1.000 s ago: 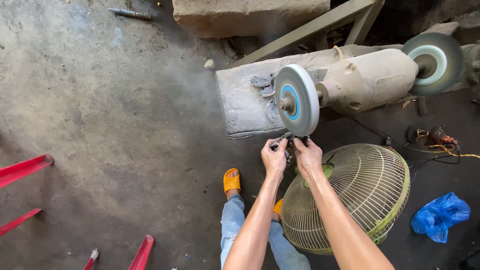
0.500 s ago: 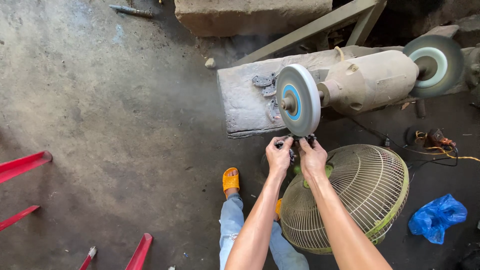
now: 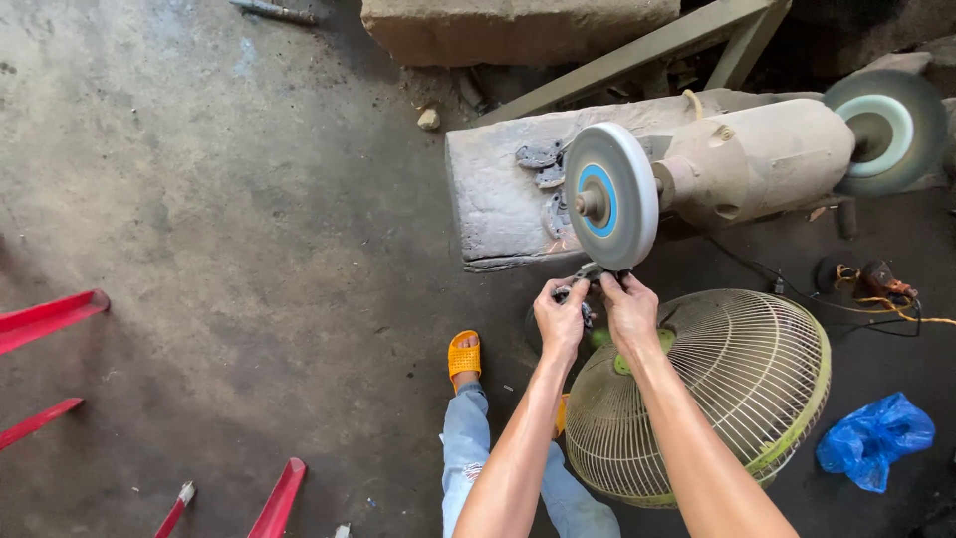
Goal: Using a bench grinder to smooth or sharpen metal components in a workshop.
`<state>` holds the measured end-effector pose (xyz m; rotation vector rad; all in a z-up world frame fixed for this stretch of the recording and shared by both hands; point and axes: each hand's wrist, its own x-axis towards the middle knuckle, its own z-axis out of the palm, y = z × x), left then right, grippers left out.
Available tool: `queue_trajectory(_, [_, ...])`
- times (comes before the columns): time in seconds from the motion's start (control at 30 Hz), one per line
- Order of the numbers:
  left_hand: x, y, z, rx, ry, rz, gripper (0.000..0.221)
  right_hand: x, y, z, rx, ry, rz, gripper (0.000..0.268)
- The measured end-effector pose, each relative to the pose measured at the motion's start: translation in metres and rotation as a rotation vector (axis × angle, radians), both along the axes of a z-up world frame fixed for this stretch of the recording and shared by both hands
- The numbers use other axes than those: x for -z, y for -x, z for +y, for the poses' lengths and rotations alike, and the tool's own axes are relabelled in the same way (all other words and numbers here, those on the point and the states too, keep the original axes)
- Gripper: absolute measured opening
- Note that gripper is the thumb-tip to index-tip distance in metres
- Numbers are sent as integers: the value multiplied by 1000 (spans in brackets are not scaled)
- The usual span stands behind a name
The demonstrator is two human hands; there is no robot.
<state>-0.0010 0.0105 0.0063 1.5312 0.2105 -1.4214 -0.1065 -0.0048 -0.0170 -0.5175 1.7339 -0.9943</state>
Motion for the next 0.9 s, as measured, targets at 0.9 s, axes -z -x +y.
queue_trajectory(0.9, [-73, -51, 35, 239, 68, -296, 28, 38, 11, 31, -70, -168, -203, 30])
